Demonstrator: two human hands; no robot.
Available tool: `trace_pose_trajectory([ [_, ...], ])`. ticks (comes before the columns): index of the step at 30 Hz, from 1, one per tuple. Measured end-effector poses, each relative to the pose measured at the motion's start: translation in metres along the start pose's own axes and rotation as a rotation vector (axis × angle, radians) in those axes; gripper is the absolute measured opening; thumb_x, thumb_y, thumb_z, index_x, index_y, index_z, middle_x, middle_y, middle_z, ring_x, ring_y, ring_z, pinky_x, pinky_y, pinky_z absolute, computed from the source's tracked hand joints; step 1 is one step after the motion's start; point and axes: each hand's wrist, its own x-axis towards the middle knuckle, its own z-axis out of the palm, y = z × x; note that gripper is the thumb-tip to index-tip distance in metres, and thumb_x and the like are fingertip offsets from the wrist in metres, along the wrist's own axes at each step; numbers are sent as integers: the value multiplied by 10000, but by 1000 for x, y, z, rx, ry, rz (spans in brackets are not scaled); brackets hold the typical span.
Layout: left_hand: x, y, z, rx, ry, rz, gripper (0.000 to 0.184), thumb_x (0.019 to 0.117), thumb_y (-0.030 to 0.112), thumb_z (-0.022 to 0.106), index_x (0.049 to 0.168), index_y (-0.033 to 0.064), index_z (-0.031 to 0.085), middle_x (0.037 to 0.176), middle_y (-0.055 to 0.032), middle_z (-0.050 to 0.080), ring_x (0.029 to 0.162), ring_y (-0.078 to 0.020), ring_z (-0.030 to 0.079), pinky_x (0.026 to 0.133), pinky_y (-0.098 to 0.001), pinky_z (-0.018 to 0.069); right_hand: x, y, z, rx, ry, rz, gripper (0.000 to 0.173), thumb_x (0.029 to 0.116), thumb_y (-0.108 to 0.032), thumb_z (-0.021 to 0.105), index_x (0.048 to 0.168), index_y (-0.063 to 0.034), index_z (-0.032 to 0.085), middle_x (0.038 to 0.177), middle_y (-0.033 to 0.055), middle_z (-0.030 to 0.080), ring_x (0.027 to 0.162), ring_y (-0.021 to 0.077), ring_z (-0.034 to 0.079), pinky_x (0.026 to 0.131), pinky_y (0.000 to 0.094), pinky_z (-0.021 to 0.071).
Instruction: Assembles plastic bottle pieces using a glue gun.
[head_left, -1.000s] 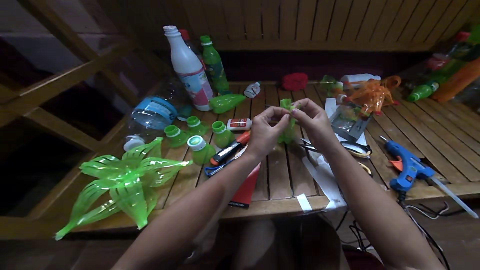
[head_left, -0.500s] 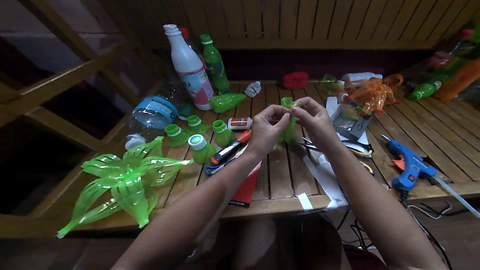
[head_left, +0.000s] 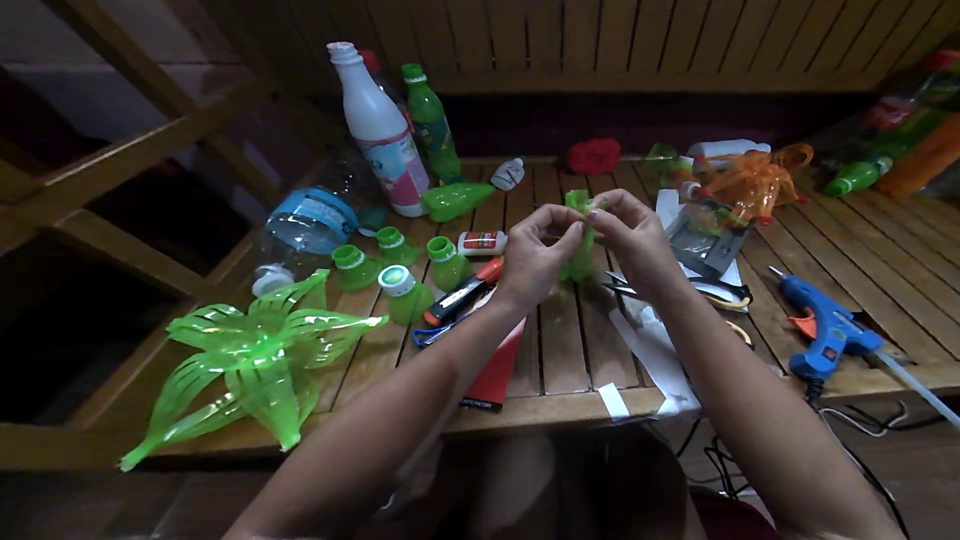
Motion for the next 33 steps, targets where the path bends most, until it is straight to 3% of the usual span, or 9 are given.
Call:
trace_pose_trajectory([
  [33,3,-1,-3,10,-21,22,77,954,20,649,1027,10,672,897,17,690,780,-12,658,733,-182,567,0,-2,1,20,1,14,74,985,-41,577,1008,-99,618,895,-54,650,840,32,644,802,243,569],
])
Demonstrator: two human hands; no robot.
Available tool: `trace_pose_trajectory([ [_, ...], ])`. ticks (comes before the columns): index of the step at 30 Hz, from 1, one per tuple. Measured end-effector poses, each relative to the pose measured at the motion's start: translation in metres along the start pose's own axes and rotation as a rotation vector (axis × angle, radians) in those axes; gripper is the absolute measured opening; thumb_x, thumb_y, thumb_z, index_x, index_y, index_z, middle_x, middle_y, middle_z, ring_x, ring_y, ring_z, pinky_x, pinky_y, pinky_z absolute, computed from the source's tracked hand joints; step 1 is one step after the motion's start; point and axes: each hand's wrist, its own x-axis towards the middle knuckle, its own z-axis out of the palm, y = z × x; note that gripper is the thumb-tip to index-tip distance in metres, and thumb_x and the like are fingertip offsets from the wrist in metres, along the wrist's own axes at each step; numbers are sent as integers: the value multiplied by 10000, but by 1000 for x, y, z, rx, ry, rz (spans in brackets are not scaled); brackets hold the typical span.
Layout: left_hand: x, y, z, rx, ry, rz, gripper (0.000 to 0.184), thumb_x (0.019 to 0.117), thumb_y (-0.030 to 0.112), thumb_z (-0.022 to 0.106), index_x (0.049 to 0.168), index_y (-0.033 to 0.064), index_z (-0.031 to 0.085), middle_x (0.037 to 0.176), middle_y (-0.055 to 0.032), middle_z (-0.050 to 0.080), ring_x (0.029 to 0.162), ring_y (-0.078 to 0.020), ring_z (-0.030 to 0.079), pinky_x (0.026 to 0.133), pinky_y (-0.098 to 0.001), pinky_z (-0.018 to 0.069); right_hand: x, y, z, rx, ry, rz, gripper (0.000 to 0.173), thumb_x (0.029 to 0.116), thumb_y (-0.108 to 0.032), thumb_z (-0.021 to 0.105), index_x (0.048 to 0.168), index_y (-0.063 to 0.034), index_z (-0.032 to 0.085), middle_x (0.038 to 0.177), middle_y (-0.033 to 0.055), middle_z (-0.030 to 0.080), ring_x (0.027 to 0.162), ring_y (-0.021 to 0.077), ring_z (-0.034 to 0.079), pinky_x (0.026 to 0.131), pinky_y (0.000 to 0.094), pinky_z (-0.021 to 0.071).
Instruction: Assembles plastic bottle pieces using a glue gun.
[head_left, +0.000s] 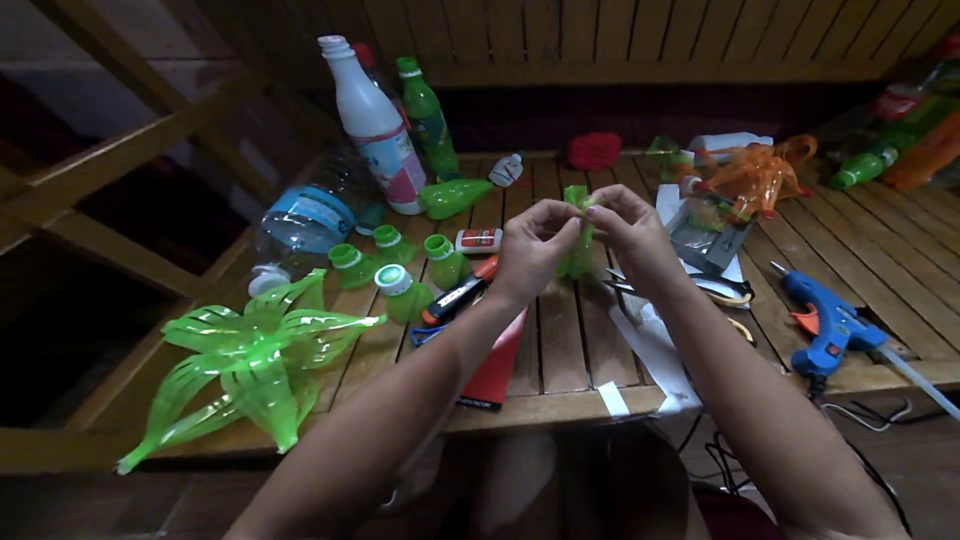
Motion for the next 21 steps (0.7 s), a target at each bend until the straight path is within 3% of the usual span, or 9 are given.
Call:
trace_pose_trajectory([
  [21,0,-3,-1,2,-3,8,87,950,24,653,1034,15,672,906,16,690,791,-13,659,740,-185,567,0,3,-2,-27,-8,-27,68,984,-47,588,1019,-93,622,908,-57,659,826,23,645,801,238,570],
])
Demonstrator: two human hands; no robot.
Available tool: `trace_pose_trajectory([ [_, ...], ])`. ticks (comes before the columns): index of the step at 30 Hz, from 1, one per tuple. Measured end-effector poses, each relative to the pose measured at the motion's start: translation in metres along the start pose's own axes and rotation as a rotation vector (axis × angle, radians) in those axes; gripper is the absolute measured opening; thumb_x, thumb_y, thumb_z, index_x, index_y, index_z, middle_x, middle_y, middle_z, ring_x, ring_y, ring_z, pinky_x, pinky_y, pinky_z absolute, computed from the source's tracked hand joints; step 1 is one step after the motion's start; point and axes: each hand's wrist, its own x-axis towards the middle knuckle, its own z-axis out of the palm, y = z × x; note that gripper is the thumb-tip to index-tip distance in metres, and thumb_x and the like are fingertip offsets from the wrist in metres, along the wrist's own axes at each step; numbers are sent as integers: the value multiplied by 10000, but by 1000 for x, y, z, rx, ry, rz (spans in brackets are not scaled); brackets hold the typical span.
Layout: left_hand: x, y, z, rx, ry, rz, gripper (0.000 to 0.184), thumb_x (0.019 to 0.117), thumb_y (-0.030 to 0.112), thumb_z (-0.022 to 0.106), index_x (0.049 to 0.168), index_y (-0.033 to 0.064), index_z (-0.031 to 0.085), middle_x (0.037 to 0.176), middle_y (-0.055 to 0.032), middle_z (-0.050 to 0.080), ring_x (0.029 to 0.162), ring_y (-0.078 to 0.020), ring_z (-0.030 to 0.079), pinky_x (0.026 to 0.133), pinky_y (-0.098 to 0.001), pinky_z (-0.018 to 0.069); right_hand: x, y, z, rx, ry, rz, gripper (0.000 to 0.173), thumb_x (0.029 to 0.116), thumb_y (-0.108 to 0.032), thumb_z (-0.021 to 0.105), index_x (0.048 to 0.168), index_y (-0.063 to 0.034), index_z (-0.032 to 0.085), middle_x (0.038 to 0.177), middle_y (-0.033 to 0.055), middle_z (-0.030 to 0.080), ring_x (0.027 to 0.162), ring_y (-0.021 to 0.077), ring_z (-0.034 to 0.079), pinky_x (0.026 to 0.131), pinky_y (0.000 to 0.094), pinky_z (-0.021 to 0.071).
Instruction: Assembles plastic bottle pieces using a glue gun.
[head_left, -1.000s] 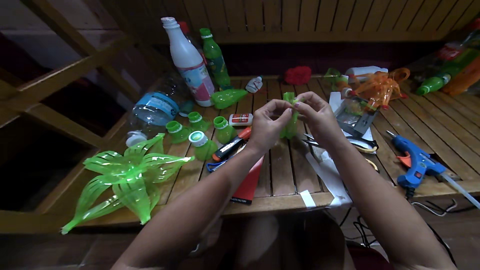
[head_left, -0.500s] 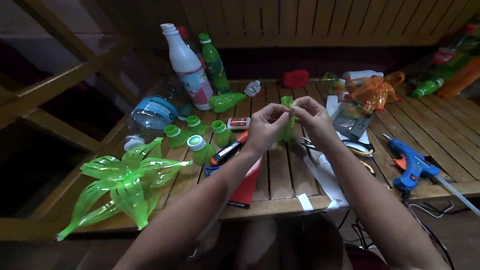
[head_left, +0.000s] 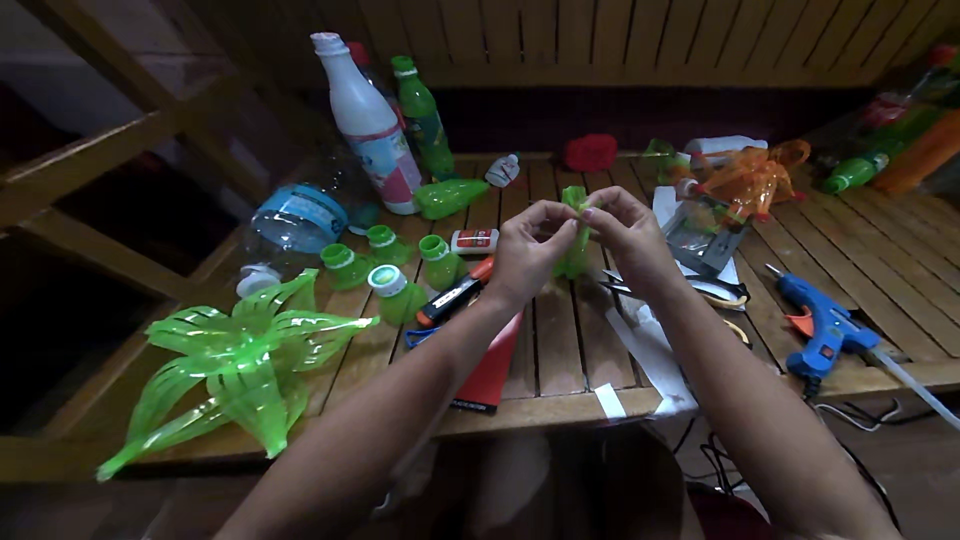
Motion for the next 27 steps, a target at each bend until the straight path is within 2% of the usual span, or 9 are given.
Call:
trace_pose_trajectory([
  [4,0,0,0,13,-4,2,88,952,29,653,1037,12,668,918,9,692,796,-10,660,742,-184,571,0,-1,0,-20,-11,0,64,986,-49,580,1024,-79,622,918,-46,658,833,25,645,812,238,569],
  [9,-1,0,0,21,17,5,86,950,25,655,1033,4,667,905,12,686,785,-6,655,737,-177,567,0,-3,-1,-64,-43,11,172,955,-71,604,1122,-34,619,953,-21,655,849,27,644,823,231,565],
  [14,-5,6,0,53,7,-32,84,962,24,654,1044,24,672,902,25,678,761,8,634,707,-156,541,-1,-4,0,-44,-39,5,119,953,-51,612,1072,-54,606,916,-40,646,822,12,642,805,216,565],
  [17,-5,5,0,81,6,-10,88,957,23,661,1043,23,678,930,15,680,788,8,641,724,-157,548,-1,-5,0,-50,-32,1,82,959,-51,608,1039,-65,612,906,-48,649,811,0,633,791,199,555],
  [21,-4,3,-1,104,-6,20,101,952,23,665,1050,8,680,956,-2,684,824,-1,650,753,-164,556,-1,-6,0,-49,-19,-1,55,955,-53,613,1006,-70,622,944,-32,650,825,7,629,786,198,552],
  [25,-5,2,0,69,-8,23,104,946,2,668,1049,3,675,949,-8,683,824,-7,656,755,-165,563,-8,-7,-1,-76,-24,15,57,982,-109,609,1019,-138,640,998,-45,652,843,13,625,771,191,547],
  [27,-5,2,0,57,-8,20,98,945,-6,670,1042,4,672,942,-3,680,816,-2,654,751,-161,564,-9,-8,-2,-67,-19,30,58,983,-108,614,1016,-141,649,999,-46,656,832,17,625,759,193,546],
])
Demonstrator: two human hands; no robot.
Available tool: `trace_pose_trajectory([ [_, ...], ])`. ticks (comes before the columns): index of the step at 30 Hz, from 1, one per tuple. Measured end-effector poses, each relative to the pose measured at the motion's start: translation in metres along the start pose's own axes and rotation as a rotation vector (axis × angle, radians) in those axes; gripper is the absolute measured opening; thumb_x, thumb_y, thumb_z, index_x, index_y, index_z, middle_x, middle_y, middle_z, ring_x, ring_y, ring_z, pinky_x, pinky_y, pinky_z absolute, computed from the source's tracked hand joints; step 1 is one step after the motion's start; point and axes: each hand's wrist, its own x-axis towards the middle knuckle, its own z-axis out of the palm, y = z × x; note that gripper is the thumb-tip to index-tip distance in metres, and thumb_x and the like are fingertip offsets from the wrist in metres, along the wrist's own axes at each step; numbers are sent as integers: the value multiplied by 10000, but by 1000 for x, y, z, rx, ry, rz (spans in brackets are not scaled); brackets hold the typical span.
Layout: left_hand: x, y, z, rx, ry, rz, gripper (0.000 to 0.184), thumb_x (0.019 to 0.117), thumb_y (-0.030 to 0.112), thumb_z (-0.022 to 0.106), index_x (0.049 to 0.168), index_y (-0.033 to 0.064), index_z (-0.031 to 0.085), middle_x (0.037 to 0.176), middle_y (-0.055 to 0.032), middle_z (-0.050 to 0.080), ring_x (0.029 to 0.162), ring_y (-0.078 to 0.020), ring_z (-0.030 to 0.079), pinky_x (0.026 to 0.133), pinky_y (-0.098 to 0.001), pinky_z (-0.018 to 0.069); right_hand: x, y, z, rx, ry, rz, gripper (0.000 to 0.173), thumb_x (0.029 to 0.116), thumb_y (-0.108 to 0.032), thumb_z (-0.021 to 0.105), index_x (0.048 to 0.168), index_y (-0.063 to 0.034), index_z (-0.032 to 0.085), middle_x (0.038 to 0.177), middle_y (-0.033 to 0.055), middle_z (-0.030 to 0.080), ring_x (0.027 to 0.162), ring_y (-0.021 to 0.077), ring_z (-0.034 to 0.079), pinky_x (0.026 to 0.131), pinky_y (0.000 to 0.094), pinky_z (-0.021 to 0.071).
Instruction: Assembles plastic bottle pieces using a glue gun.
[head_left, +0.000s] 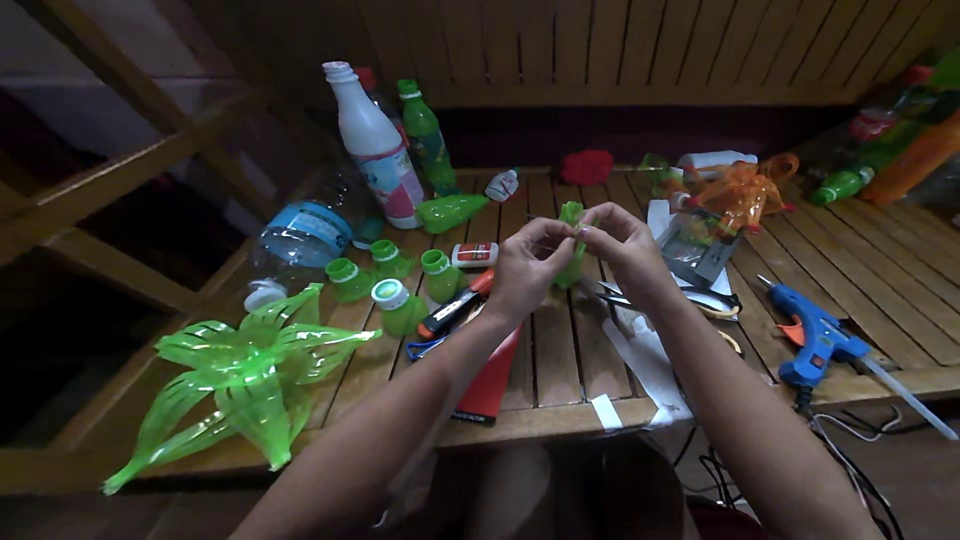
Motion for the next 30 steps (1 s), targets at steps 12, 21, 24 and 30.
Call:
trace_pose_trajectory([
  [12,-1,2,-1,31,-7,11,96,947,7,662,1041,9,680,968,-11,674,818,-6,645,747,-158,553,-1,-3,-2,-39,-21,35,129,979,-98,616,1106,-115,622,948,-37,650,815,8,628,773,192,547],
  [21,0,2,-2,40,-9,-8,88,954,23,661,1040,15,674,948,1,676,812,1,645,743,-158,553,6,2,-3,4,-22,-18,57,954,-62,605,1003,-87,619,986,-30,644,875,15,628,808,202,552],
  [24,0,2,-3,63,-18,0,86,954,29,664,1038,16,677,952,-1,679,816,5,645,746,-156,552,8,4,-3,2,-22,-45,55,940,-49,599,979,-86,613,962,-39,639,858,1,623,793,192,548],
  [30,-1,3,-2,60,-46,-1,92,949,11,660,1039,6,674,956,-2,685,842,6,651,774,-161,555,10,8,-5,-78,-57,-97,34,924,-91,572,946,-99,597,994,-36,640,916,6,612,799,198,524],
])
